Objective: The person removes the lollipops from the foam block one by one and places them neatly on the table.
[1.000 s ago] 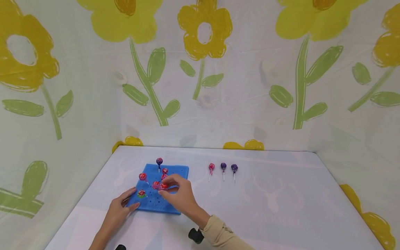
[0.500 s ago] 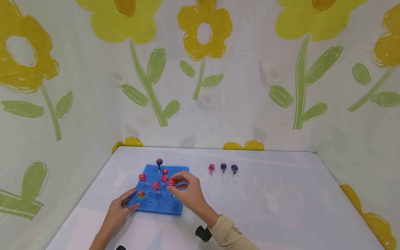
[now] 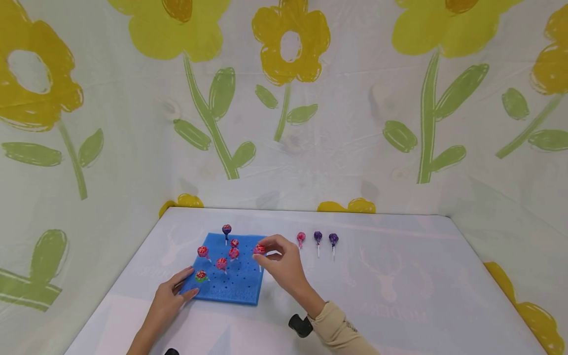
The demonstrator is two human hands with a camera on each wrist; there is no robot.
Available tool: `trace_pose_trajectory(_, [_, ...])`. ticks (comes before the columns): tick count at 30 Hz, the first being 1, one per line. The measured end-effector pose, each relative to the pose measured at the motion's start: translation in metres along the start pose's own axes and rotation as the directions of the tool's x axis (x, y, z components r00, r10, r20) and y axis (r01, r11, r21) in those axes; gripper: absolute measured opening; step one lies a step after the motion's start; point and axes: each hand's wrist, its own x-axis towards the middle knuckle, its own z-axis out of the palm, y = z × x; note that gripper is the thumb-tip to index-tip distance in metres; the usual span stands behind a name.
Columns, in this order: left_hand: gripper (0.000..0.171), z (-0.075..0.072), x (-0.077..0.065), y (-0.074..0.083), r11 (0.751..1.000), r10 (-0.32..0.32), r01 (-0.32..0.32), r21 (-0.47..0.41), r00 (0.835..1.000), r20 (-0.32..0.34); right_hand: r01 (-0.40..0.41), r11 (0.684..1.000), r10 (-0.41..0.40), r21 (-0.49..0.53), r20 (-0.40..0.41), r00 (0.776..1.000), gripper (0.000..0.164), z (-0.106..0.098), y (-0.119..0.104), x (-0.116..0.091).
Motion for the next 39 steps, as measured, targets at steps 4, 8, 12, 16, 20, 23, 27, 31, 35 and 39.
trace_pose_trajectory(4, [0.057, 0.0, 0.0, 0.0, 1.0, 0.002, -0.002, 0.002, 1.0, -0.005, -0.019, 1.0, 0.018, -0.014, -0.036, 0.999, 0.023, -0.008, -0.002, 0.001])
trace_pose_trajectory(8, [0.057, 0.001, 0.0, 0.0, 1.0, 0.001, -0.001, -0.001, 1.0, -0.007, -0.039, 0.999, 0.037, -0.024, -0.062, 0.997, 0.023, -0.016, 0.002, 0.002])
trace_pose_trajectory(12, [0.057, 0.0, 0.0, 0.0, 1.0, -0.005, 0.005, -0.001, 1.0, -0.005, -0.063, 0.998, 0.06, -0.026, -0.09, 0.994, 0.024, -0.026, 0.018, 0.005])
trace_pose_trajectory(16, [0.057, 0.0, 0.0, 0.0, 1.0, -0.008, 0.008, -0.003, 1.0, -0.002, -0.081, 0.996, 0.076, -0.034, -0.125, 0.989, 0.025, -0.035, 0.031, 0.006])
trace_pose_trajectory(20, [0.057, 0.0, -0.001, 0.001, 1.0, -0.006, 0.006, -0.003, 1.0, 0.002, -0.059, 0.998, 0.055, -0.025, -0.145, 0.988, 0.029, -0.043, 0.033, 0.005])
trace_pose_trajectory(23, [0.057, 0.0, -0.001, 0.002, 1.0, -0.005, 0.005, -0.007, 1.0, 0.003, -0.037, 0.999, 0.035, -0.015, -0.15, 0.988, 0.03, -0.049, 0.034, 0.005])
trace_pose_trajectory(27, [0.057, -0.001, -0.001, 0.001, 1.0, -0.004, 0.004, -0.006, 1.0, 0.004, -0.023, 1.0, 0.019, -0.021, -0.156, 0.988, 0.029, -0.057, 0.036, 0.006])
trace_pose_trajectory(31, [0.058, 0.0, 0.001, 0.0, 1.0, 0.0, 0.0, -0.003, 1.0, 0.003, -0.03, 0.999, 0.024, -0.03, -0.169, 0.985, 0.03, -0.064, 0.035, 0.006])
trace_pose_trajectory(35, [0.058, -0.001, 0.001, 0.0, 1.0, 0.003, -0.003, 0.003, 1.0, 0.003, -0.048, 0.998, 0.04, -0.038, -0.193, 0.98, 0.029, -0.071, 0.036, 0.006])
trace_pose_trajectory(39, [0.058, -0.001, 0.001, 0.0, 1.0, 0.002, -0.002, 0.003, 1.0, 0.002, -0.06, 0.997, 0.05, -0.039, -0.218, 0.975, 0.031, -0.078, 0.038, 0.006])
